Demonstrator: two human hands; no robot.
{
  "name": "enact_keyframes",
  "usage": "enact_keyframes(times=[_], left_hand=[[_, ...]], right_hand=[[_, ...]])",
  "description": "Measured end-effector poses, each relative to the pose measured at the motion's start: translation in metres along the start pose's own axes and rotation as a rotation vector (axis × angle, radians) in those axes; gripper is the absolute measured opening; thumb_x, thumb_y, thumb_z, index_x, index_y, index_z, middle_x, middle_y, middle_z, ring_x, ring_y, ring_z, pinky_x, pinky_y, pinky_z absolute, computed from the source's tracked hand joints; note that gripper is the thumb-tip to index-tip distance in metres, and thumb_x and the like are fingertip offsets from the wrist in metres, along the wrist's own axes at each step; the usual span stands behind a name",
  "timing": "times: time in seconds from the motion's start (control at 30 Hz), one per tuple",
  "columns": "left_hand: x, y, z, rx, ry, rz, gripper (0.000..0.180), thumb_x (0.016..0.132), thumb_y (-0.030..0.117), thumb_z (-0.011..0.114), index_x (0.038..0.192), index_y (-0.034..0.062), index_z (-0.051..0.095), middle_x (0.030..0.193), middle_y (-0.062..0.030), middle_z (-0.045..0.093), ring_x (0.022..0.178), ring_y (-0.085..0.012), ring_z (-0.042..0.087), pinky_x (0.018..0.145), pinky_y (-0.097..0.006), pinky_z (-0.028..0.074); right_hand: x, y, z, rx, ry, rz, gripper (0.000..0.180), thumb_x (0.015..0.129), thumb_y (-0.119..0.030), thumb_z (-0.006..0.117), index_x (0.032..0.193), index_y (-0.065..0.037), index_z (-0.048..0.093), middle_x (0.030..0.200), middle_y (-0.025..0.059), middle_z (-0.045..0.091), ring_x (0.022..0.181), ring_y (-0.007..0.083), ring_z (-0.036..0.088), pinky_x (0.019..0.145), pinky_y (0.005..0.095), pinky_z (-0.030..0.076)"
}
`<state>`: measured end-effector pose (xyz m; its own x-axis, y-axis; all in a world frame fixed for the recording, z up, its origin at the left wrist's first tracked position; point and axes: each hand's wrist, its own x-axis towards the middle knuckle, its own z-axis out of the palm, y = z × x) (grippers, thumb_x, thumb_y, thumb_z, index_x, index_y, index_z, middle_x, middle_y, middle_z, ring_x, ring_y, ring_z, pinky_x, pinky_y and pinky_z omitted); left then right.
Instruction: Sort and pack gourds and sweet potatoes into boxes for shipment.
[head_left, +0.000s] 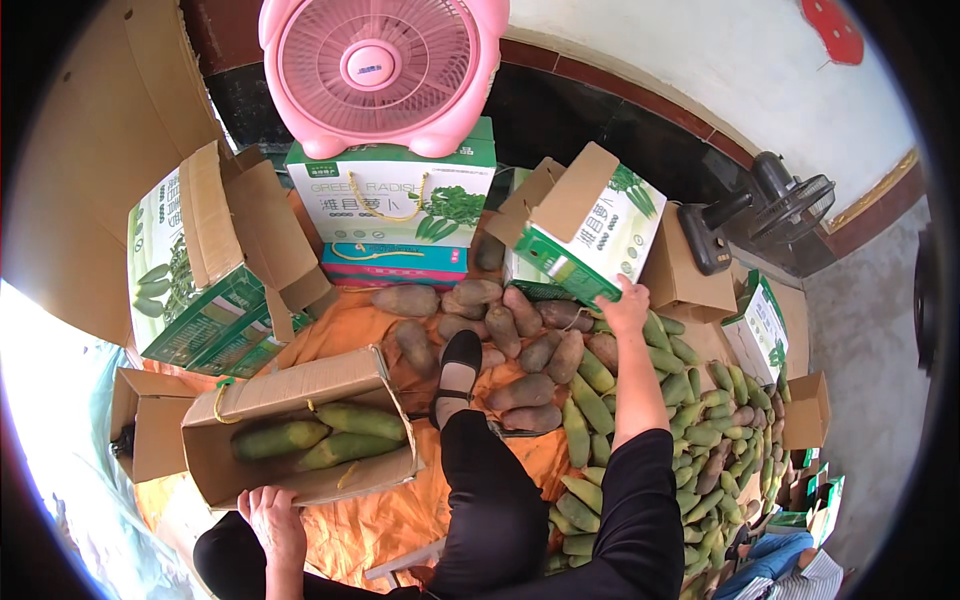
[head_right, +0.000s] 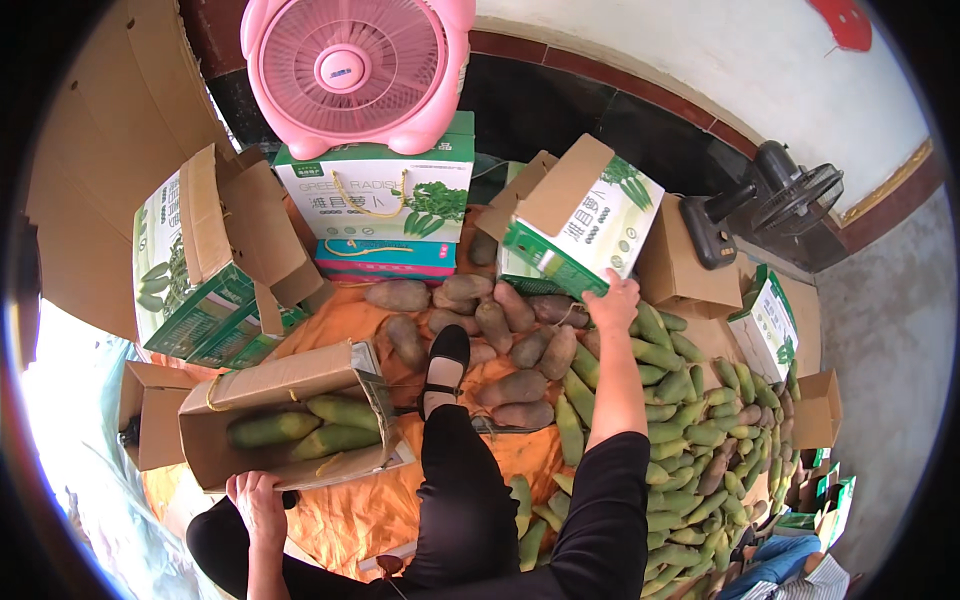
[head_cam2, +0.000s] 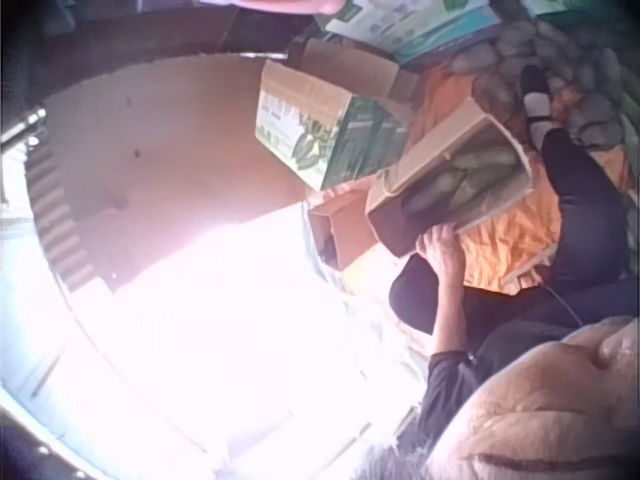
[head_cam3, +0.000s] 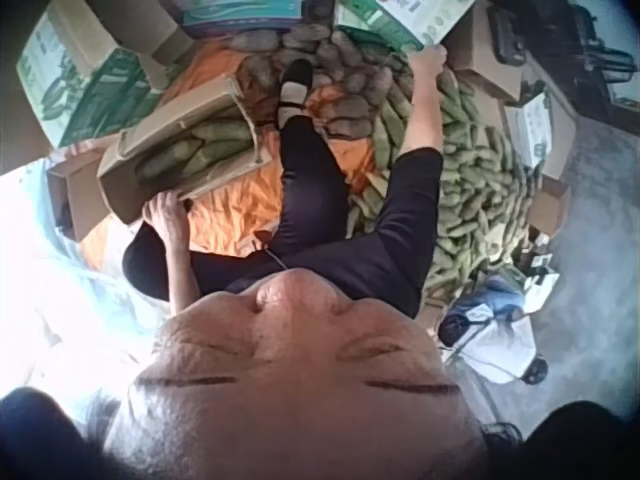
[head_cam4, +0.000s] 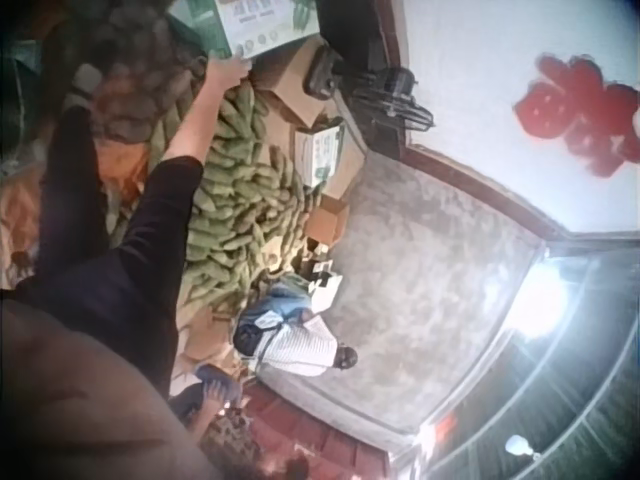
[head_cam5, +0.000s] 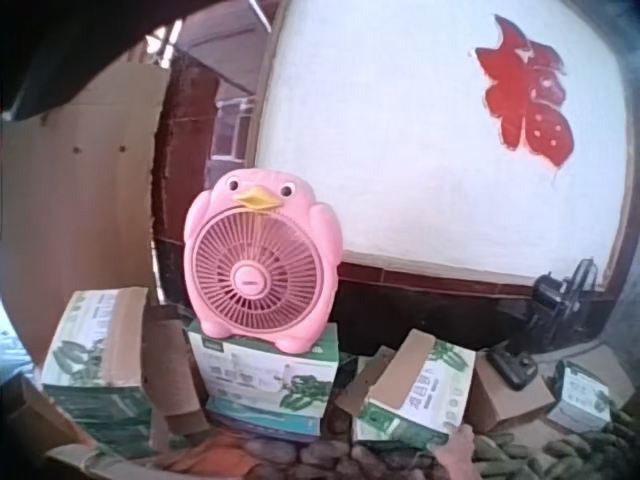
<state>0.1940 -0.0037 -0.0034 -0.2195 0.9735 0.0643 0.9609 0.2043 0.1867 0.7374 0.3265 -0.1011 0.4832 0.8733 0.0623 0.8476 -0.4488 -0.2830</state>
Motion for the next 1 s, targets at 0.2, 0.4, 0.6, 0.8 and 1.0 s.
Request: enact_keyframes(times=[0.2, 0.4, 0.6, 0.8, 1.0], left_hand=[[0.003, 0.004, 0.0, -0.018, -0.006, 0.007, 0.018, 0.065, -0.001, 0.056, 0.079, 0.0054, 0.065, 0.085, -0.0093, 0.06, 0.096, -0.03, 0.055, 0.104, -0.049, 0.032], [0.001, 0.002, -0.001, -0.027, -0.018, 0.015, 0.016, 0.066, -0.001, 0.056, 0.078, 0.0056, 0.065, 0.085, -0.0094, 0.06, 0.096, -0.0299, 0.054, 0.104, -0.049, 0.031], [0.004, 0.007, -0.002, -0.013, -0.008, 0.012, 0.016, 0.066, 0.0, 0.057, 0.078, 0.0057, 0.064, 0.085, -0.0097, 0.059, 0.096, -0.0308, 0.054, 0.103, -0.05, 0.031], [0.004, 0.003, 0.001, -0.014, -0.032, -0.001, 0.018, 0.066, -0.001, 0.056, 0.08, 0.0055, 0.064, 0.085, -0.01, 0.059, 0.097, -0.0311, 0.054, 0.104, -0.05, 0.03], [0.005, 0.006, 0.0, -0.016, -0.035, -0.001, 0.017, 0.067, -0.001, 0.055, 0.08, 0.005, 0.063, 0.086, -0.0098, 0.06, 0.096, -0.0307, 0.054, 0.104, -0.05, 0.03]], right_hand=[[-0.05, -0.038, 0.006, 0.108, -0.014, -0.301, 0.065, 0.071, -0.031, 0.078, 0.129, -0.012, 0.055, 0.122, 0.0179, 0.048, 0.114, 0.0371, 0.046, 0.097, 0.0453, 0.041], [-0.074, -0.086, 0.003, 0.329, -0.208, -0.536, 0.051, 0.072, -0.016, 0.075, 0.12, -0.009, 0.059, 0.099, 0.0123, 0.063, 0.1, 0.0342, 0.055, 0.088, 0.0448, 0.045], [-0.028, -0.072, -0.026, -0.143, 0.223, -0.635, 0.06, 0.068, -0.011, 0.078, 0.123, -0.014, 0.055, 0.125, 0.0089, 0.05, 0.117, 0.03, 0.047, 0.092, 0.0471, 0.042], [-0.013, -0.058, -0.001, -0.256, 0.075, -0.366, 0.062, 0.07, -0.032, 0.081, 0.124, -0.017, 0.054, 0.118, 0.0091, 0.052, 0.111, 0.029, 0.05, 0.094, 0.0455, 0.04], [-0.024, -0.082, 0.015, -0.343, 0.13, -0.277, 0.055, 0.075, -0.04, 0.076, 0.116, -0.009, 0.057, 0.105, 0.0101, 0.058, 0.102, 0.0276, 0.055, 0.089, 0.0433, 0.041]])
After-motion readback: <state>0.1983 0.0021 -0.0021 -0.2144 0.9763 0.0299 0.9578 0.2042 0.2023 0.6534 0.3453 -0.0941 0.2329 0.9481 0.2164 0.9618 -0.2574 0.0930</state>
